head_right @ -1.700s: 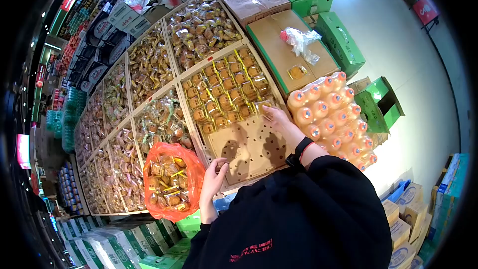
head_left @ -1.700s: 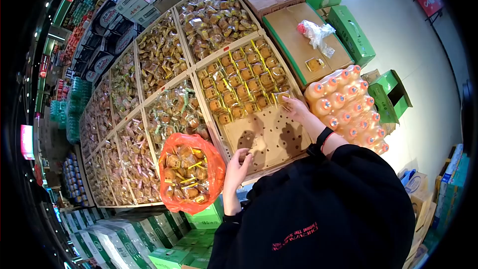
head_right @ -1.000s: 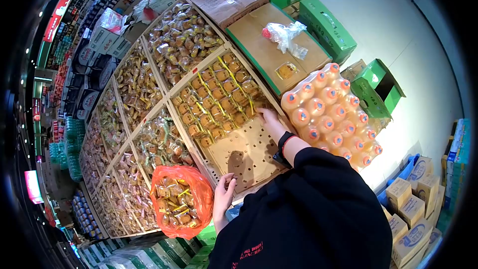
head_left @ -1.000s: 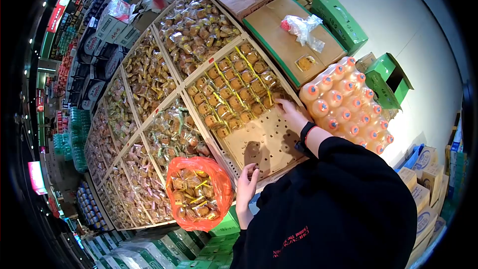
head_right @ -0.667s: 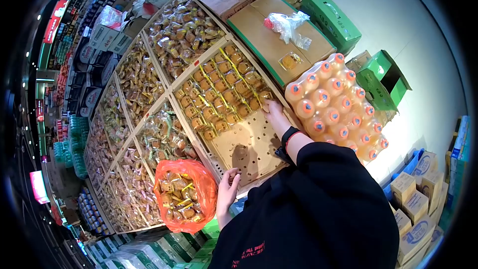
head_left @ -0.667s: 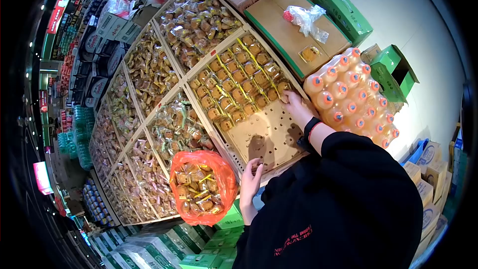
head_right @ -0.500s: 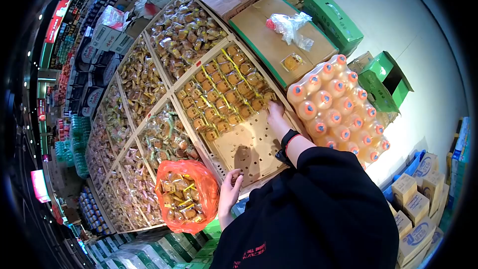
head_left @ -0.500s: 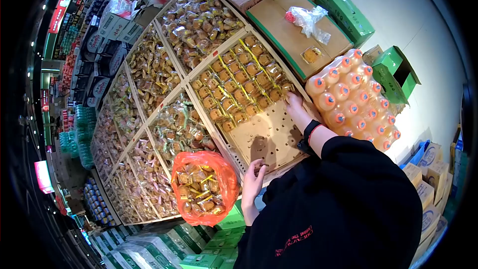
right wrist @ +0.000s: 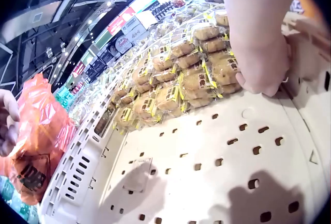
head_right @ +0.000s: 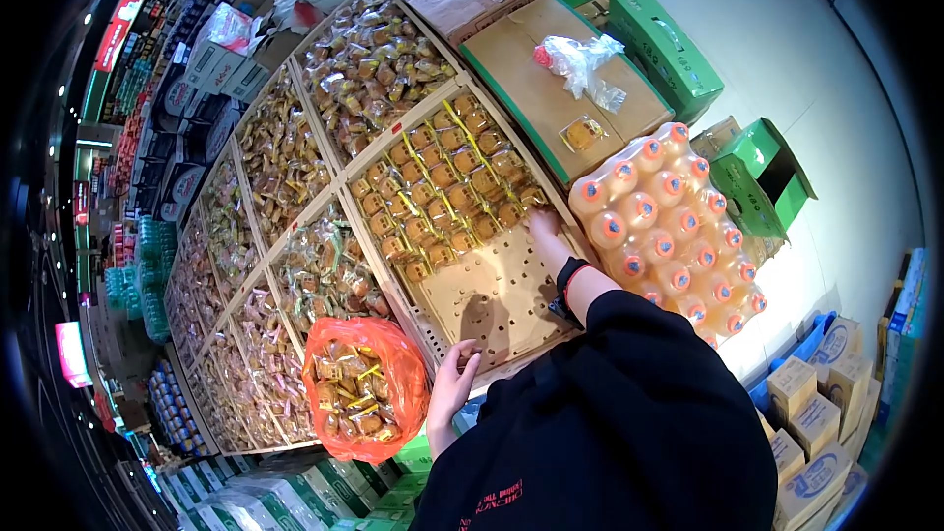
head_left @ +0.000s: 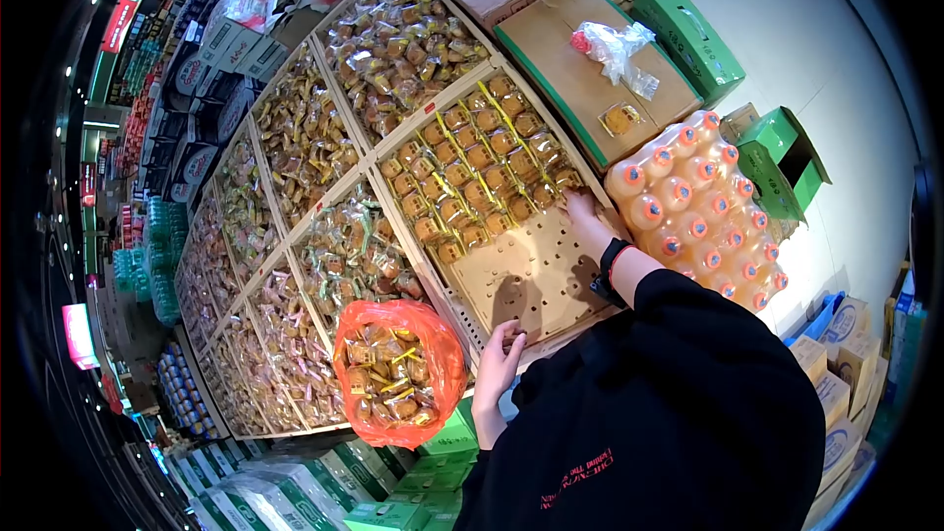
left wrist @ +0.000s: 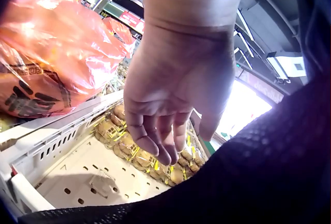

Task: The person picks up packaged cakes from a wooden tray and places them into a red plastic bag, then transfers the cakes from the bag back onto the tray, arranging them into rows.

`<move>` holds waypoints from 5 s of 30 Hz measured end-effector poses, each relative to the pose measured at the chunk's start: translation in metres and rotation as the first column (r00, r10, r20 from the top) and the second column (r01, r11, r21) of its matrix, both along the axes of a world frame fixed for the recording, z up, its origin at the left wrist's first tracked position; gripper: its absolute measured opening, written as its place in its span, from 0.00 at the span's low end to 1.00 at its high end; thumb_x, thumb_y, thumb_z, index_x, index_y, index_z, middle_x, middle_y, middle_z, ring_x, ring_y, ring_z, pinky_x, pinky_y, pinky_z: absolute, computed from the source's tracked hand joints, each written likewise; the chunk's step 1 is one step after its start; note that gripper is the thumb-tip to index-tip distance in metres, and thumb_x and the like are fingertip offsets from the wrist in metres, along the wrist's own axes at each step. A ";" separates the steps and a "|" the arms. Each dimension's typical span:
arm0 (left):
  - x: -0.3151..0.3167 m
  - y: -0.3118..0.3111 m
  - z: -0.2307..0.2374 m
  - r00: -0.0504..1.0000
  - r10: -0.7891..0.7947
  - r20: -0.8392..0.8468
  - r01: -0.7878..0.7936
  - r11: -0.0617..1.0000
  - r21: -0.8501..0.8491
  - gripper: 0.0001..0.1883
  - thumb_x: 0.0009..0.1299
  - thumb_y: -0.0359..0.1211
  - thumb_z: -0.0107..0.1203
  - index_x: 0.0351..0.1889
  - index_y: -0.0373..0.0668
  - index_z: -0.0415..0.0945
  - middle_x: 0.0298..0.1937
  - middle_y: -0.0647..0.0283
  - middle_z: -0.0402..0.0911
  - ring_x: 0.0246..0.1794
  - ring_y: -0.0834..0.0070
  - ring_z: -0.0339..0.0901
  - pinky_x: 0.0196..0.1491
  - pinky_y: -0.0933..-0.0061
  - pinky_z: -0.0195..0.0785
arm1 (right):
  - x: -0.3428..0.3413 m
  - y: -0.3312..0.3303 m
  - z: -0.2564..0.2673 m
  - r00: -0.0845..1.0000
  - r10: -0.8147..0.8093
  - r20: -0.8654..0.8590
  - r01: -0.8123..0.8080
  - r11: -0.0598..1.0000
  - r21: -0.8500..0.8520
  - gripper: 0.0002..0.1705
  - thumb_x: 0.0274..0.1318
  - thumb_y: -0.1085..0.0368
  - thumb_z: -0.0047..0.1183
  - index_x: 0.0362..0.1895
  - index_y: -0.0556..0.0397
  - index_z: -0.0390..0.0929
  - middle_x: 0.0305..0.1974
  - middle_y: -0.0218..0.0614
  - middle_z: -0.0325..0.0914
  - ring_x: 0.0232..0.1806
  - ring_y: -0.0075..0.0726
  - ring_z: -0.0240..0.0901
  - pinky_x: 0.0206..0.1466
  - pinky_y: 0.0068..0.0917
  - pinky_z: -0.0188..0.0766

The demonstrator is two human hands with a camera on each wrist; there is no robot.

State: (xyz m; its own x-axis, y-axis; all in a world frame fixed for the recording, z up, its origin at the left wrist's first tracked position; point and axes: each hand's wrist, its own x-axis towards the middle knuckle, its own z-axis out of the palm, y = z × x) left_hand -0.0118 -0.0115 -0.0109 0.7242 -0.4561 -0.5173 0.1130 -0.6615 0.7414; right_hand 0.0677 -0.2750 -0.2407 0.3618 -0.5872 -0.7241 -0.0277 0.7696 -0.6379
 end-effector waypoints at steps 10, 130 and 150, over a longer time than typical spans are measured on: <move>-0.002 0.003 -0.002 1.000 0.006 -0.028 -0.006 1.000 -0.001 0.18 0.66 0.35 0.50 0.52 0.39 0.66 0.43 0.56 0.77 0.40 0.69 0.77 0.43 0.72 0.69 | 0.015 -0.016 0.020 0.680 0.597 -0.426 -0.655 0.755 0.013 0.33 0.56 0.42 0.34 0.48 0.61 0.62 0.45 0.52 0.69 0.40 0.49 0.73 0.38 0.42 0.74; 0.001 0.015 -0.016 0.999 -0.031 0.010 0.032 0.998 -0.049 0.22 0.65 0.40 0.50 0.53 0.38 0.64 0.43 0.52 0.76 0.37 0.63 0.77 0.42 0.69 0.68 | 0.006 -0.010 0.105 -0.130 0.363 -0.923 -0.869 -0.489 -0.070 0.46 0.43 0.64 0.49 0.68 0.35 0.42 0.68 0.57 0.25 0.68 0.69 0.26 0.65 0.55 0.41; 0.004 0.024 -0.021 1.000 0.010 0.005 -0.010 0.998 -0.065 0.22 0.66 0.39 0.50 0.53 0.36 0.64 0.40 0.53 0.77 0.38 0.68 0.77 0.42 0.71 0.68 | 0.003 0.048 0.080 -0.037 0.267 -0.963 -0.399 -0.888 -0.231 0.25 0.47 0.67 0.43 0.52 0.60 0.68 0.69 0.41 0.35 0.70 0.45 0.33 0.61 0.36 0.57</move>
State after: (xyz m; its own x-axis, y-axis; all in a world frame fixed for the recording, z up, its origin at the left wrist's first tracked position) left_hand -0.0081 0.0120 -0.0317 0.7315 -0.4816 -0.4826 0.1153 -0.6103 0.7837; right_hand 0.0704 -0.2268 -0.1604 0.8841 0.3461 -0.3138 0.2789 -0.9299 -0.2399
